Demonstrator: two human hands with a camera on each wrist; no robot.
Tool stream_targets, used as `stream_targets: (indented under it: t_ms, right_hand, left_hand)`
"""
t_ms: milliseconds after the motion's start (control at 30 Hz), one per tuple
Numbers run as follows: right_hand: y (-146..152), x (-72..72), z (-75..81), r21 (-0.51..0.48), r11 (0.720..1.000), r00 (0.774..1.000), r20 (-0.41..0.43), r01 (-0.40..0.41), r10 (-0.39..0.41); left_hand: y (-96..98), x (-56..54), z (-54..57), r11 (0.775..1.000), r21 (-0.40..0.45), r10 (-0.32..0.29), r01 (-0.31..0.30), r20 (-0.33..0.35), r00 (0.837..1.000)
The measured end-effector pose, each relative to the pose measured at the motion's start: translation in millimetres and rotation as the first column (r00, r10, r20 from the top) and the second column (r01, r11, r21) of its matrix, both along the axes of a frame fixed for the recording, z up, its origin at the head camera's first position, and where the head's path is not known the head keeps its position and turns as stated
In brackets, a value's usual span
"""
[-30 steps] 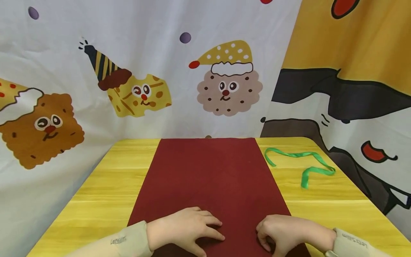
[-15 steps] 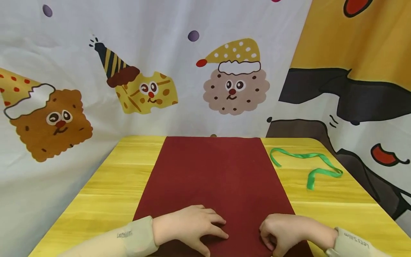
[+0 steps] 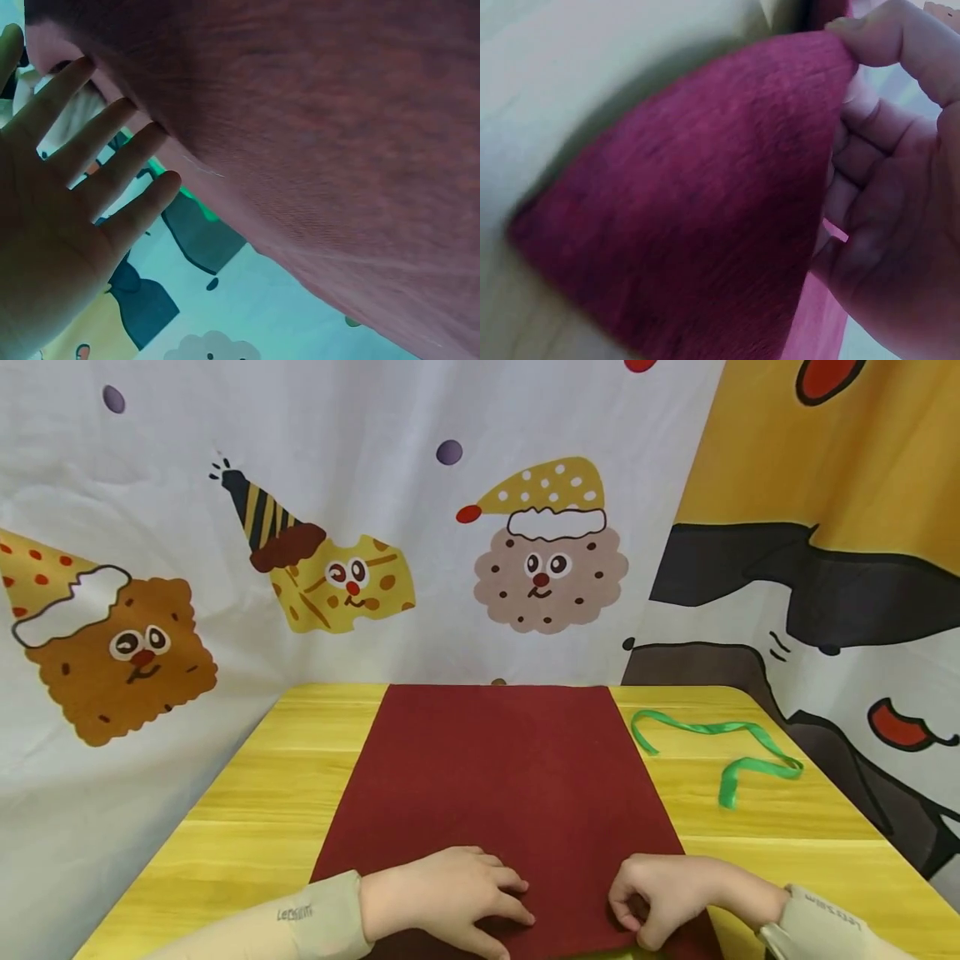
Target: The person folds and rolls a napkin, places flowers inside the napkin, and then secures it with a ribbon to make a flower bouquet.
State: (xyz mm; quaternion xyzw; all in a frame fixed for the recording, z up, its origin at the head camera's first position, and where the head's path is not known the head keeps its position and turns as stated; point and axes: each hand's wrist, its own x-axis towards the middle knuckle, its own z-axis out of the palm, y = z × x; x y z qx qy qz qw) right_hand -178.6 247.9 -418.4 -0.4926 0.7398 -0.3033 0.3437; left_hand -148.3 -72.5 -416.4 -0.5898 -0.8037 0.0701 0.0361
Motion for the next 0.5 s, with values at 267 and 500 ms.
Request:
stream_targets:
  t_ms: [267, 500]
  right_hand:
    - [4, -1.6, -0.8, -0.025, 1.000, 1.000, 0.024, 0.011, -0.010]
    - [14, -4.0, 3.9, 0.030, 1.000, 0.998, -0.056, 0.009, -0.007]
  left_hand:
    - [9.1, 1.3, 5.9, 0.999, 0.037, -0.015, 0.014, 0.014, 1.000]
    - [14.8, 0.2, 2.9, 0.998, 0.055, -0.017, 0.017, 0.001, 1.000]
